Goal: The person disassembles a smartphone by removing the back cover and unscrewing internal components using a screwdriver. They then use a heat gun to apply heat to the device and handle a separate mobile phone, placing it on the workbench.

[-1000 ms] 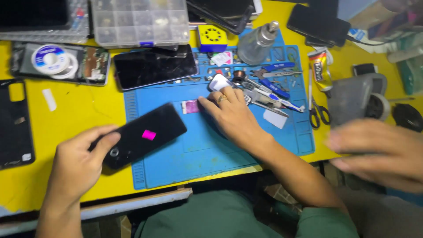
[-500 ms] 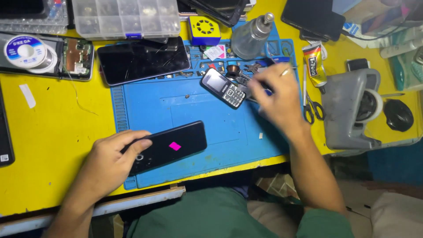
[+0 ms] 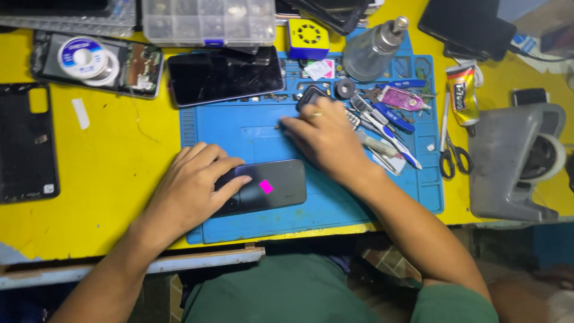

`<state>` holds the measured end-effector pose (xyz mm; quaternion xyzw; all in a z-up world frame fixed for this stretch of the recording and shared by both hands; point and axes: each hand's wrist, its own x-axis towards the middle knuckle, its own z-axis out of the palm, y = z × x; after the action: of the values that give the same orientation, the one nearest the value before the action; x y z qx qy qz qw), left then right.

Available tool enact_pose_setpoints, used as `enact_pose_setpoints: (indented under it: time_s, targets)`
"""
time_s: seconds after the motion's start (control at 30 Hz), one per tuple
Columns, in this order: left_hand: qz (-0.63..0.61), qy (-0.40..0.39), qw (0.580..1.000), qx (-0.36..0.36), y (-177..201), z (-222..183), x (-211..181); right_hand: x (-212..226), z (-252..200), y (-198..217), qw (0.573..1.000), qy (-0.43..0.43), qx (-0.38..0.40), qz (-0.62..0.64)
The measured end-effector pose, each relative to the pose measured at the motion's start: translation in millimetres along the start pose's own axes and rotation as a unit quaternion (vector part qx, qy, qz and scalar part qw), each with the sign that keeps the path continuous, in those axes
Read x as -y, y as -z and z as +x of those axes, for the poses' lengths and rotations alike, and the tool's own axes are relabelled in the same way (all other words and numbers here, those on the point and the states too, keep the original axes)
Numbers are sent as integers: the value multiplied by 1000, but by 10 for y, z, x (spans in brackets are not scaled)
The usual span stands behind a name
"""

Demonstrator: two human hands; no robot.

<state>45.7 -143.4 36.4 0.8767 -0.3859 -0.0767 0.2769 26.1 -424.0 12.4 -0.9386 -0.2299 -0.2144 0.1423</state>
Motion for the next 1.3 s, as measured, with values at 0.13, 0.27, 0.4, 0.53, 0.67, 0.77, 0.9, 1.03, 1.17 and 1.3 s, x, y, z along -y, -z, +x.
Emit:
enact_pose_setpoints:
  time_s: [0.13, 0.27, 0.4, 0.53, 0.67, 0.77, 0.9, 1.03, 1.17, 1.3]
  targets:
    - [38, -32, 998, -43, -124, -65, 75, -29, 91, -278, 998, 40, -21, -45]
    - [47, -49, 997, -37, -153, -106, 115, -140, 134, 35, 999, 11, 28, -19]
    - [91, -66, 993, -46, -181, -83, 103, -366, 115, 214, 996, -72, -34, -45]
    - [132, -103, 986, -18, -265, 74, -37, -332, 110, 286, 990, -95, -101, 3]
    - [203, -141, 969, 26, -474, 220, -174, -123, 75, 323, 991, -76, -100, 55]
    - [265, -150, 951, 46, -561, 296, -199, -47, 43, 286, 990, -45, -104, 86]
    - [199, -141, 969, 38, -639, 319, -178, -70, 27, 266, 988, -27, -97, 117]
    - [128, -110, 986, 19, -558, 302, -302, -254, 30, 426, 973, -34, -177, 142]
    - [158, -102, 982, -4, -378, 355, -382, -555, -176, 887, 964, -161, -197, 78]
    - [96, -77, 989, -83, -178, 433, -337, -606, -527, 1229, 928, -300, -180, 128]
